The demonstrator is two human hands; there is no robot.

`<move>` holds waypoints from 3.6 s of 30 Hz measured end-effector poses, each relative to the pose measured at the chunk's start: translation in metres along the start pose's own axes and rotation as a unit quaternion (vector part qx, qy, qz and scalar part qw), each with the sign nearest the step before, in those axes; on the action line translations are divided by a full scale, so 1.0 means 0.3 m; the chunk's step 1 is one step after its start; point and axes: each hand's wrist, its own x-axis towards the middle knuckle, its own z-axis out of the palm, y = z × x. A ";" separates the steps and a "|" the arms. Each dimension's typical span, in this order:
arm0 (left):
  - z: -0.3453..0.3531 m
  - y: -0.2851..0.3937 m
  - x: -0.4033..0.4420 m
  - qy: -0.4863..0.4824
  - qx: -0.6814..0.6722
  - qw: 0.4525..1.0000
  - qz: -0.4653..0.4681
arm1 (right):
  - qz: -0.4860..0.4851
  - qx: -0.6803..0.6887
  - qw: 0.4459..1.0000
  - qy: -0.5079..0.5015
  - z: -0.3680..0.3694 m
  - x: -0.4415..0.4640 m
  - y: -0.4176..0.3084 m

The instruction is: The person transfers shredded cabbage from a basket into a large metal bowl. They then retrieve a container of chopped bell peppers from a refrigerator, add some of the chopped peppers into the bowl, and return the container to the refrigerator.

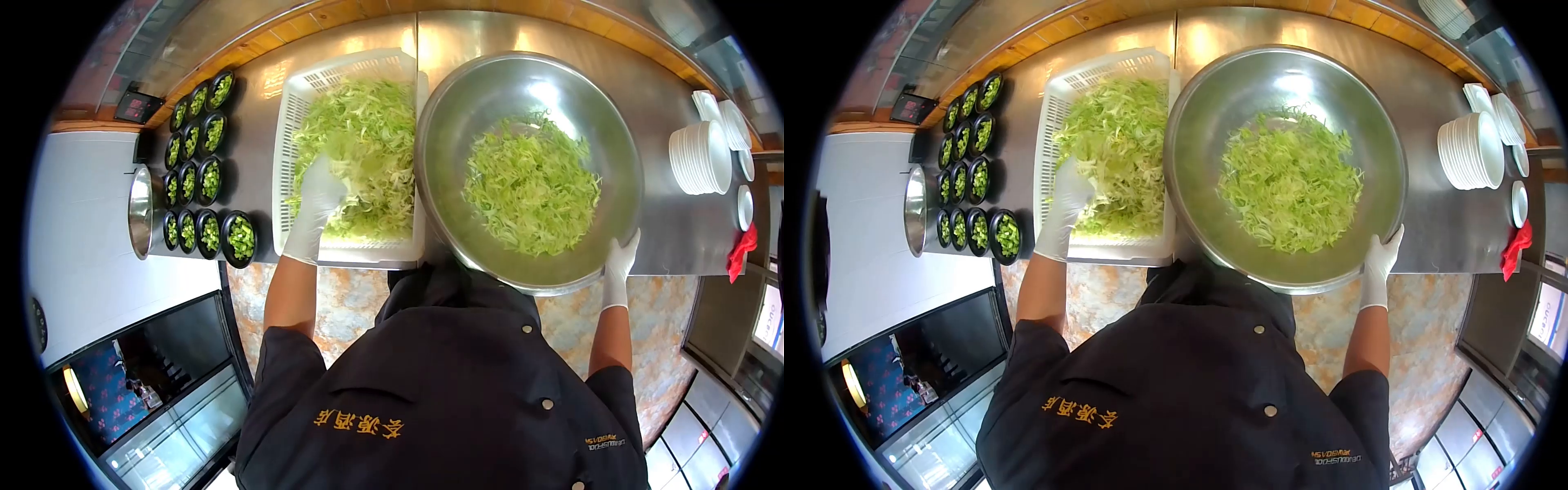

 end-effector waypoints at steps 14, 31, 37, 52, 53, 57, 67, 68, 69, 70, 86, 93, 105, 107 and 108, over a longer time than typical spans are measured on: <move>0.104 0.227 0.030 -0.155 0.097 0.982 0.038 | 0.006 0.120 0.992 -0.036 0.016 0.016 0.029; -0.019 -0.565 0.032 -0.078 0.255 0.959 -0.095 | 0.010 0.105 0.994 -0.038 0.023 0.035 0.042; 0.037 -0.134 0.129 -0.134 0.250 0.956 -0.078 | 0.021 0.128 0.991 -0.039 0.025 0.038 0.045; 0.129 -0.406 0.205 -0.034 0.127 0.991 -0.004 | 0.002 0.091 0.995 -0.034 0.015 0.033 0.047; 0.116 -0.390 0.183 -0.011 0.081 0.996 0.022 | 0.005 0.083 0.996 -0.034 0.012 0.026 0.030; 0.014 -0.028 0.104 0.029 -0.149 0.978 0.146 | 0.020 0.100 0.994 -0.034 0.009 0.019 -0.002; 0.366 0.586 0.045 -0.241 -0.007 0.956 0.168 | 0.016 0.093 0.995 -0.034 0.010 0.021 0.019; 0.332 0.540 0.077 -0.237 -0.018 0.956 0.172 | 0.010 0.102 0.994 -0.036 0.011 0.028 0.030; 0.298 0.494 0.109 -0.232 -0.028 0.956 0.176 | 0.007 0.111 0.993 -0.038 0.014 0.031 0.041; 0.260 0.392 0.165 -0.201 0.034 0.969 0.139 | 0.004 0.119 0.992 -0.040 0.015 0.035 0.051; 0.331 -0.078 0.390 -0.253 0.374 0.892 -0.022 | 0.036 0.130 0.990 -0.044 0.014 0.020 -0.007; 0.330 -0.114 0.318 -0.190 0.259 0.946 -0.045 | 0.041 0.118 0.992 -0.025 0.012 0.007 -0.014; 0.164 0.441 0.151 -0.171 -0.097 0.978 0.076 | 0.024 0.131 0.991 -0.024 0.013 0.022 0.023; 0.290 0.477 0.109 -0.179 -0.074 0.964 0.180 | 0.026 0.151 0.988 -0.033 0.014 0.018 0.024; 0.338 0.513 0.067 -0.175 -0.070 0.959 0.211 | 0.027 0.149 0.988 -0.034 0.015 0.019 0.022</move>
